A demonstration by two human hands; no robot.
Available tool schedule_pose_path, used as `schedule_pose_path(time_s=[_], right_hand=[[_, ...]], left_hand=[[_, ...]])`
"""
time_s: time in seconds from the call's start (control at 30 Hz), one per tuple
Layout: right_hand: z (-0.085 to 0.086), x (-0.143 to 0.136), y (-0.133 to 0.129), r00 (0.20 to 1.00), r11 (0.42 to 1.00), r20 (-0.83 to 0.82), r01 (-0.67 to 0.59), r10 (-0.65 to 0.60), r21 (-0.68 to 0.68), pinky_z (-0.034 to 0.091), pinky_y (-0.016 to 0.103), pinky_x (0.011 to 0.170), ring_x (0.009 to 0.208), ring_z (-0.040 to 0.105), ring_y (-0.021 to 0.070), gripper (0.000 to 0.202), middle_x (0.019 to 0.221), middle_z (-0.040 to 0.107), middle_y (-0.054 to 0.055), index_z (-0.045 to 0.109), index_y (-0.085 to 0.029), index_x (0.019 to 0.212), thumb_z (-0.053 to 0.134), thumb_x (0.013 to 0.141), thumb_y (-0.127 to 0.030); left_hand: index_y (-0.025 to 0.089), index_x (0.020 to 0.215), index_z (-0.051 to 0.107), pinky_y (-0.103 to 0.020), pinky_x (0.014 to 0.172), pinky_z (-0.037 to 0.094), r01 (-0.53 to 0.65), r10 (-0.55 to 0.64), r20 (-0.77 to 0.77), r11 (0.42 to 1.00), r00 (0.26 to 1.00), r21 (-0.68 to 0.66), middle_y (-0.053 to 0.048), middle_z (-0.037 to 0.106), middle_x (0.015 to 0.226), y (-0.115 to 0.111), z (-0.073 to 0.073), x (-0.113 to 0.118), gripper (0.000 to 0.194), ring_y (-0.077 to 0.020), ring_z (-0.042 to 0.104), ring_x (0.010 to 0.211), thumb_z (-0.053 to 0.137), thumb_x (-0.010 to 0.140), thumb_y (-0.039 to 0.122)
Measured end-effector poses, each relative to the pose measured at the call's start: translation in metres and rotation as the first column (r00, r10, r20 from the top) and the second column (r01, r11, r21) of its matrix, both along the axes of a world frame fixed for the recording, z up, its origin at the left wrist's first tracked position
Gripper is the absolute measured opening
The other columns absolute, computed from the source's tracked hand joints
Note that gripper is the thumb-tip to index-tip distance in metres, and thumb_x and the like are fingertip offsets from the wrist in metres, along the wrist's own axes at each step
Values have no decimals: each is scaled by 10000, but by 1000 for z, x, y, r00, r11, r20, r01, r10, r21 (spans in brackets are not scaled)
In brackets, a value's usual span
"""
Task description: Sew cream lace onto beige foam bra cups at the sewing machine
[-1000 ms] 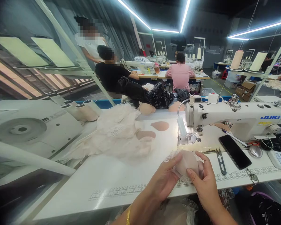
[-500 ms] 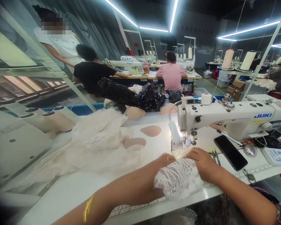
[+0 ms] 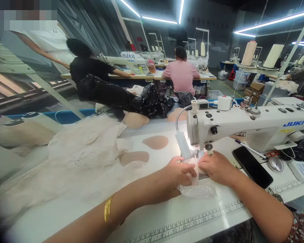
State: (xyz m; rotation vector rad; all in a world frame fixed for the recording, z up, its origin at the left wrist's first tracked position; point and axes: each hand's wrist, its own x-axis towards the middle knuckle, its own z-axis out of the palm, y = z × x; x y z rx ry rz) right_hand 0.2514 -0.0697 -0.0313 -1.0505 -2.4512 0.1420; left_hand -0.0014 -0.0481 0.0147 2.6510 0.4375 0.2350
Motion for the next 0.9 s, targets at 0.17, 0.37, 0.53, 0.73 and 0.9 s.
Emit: schedule_pose_path(time_s=[0.17, 0.37, 0.53, 0.73, 0.9], right_hand=[[1, 1, 4, 999, 999, 43, -1, 2, -33, 437, 316, 716, 927, 647, 206, 358, 1071, 771, 17, 726, -251, 1007, 461, 944, -18], [-6, 1, 5, 997, 998, 34, 64, -64, -13, 461, 317, 739, 924, 652, 216, 332, 1004, 762, 11, 728, -285, 1016, 520, 935, -39], [-8, 1, 6, 996, 996, 37, 77, -76, -40, 459, 314, 713, 946, 643, 223, 357, 1008, 755, 11, 728, -290, 1035, 496, 943, -35], [-7, 2, 6, 999, 997, 29, 47, -46, -54, 463, 321, 718, 955, 630, 225, 351, 1011, 752, 16, 733, -291, 1055, 483, 973, -59], [-7, 2, 5, 999, 998, 21, 47, -46, -41, 475, 330, 729, 958, 636, 231, 361, 1011, 755, 26, 735, -295, 1097, 485, 977, -64]], left_hand=[[171, 717, 655, -406, 1023, 294, -24, 24, 32, 1000, 999, 12, -13, 727, 1098, 0, -1, 2, 155, -190, 603, 916, 636, 786, 34], [162, 694, 638, -396, 988, 299, -53, 52, 53, 998, 997, 18, -13, 720, 1100, 2, -2, 3, 168, -197, 595, 928, 623, 796, 29], [160, 695, 639, -397, 967, 314, -54, 53, 69, 998, 996, 18, -19, 715, 1104, 4, -5, 2, 173, -182, 583, 883, 613, 769, 6], [168, 699, 675, -404, 1006, 323, -51, 52, 71, 999, 996, -11, -24, 726, 1060, 6, -2, -1, 184, -154, 571, 808, 584, 774, 27], [173, 667, 629, -387, 989, 320, -23, 24, 98, 1000, 995, -17, -23, 738, 1065, 10, -4, 0, 183, -165, 589, 832, 586, 759, 20]])
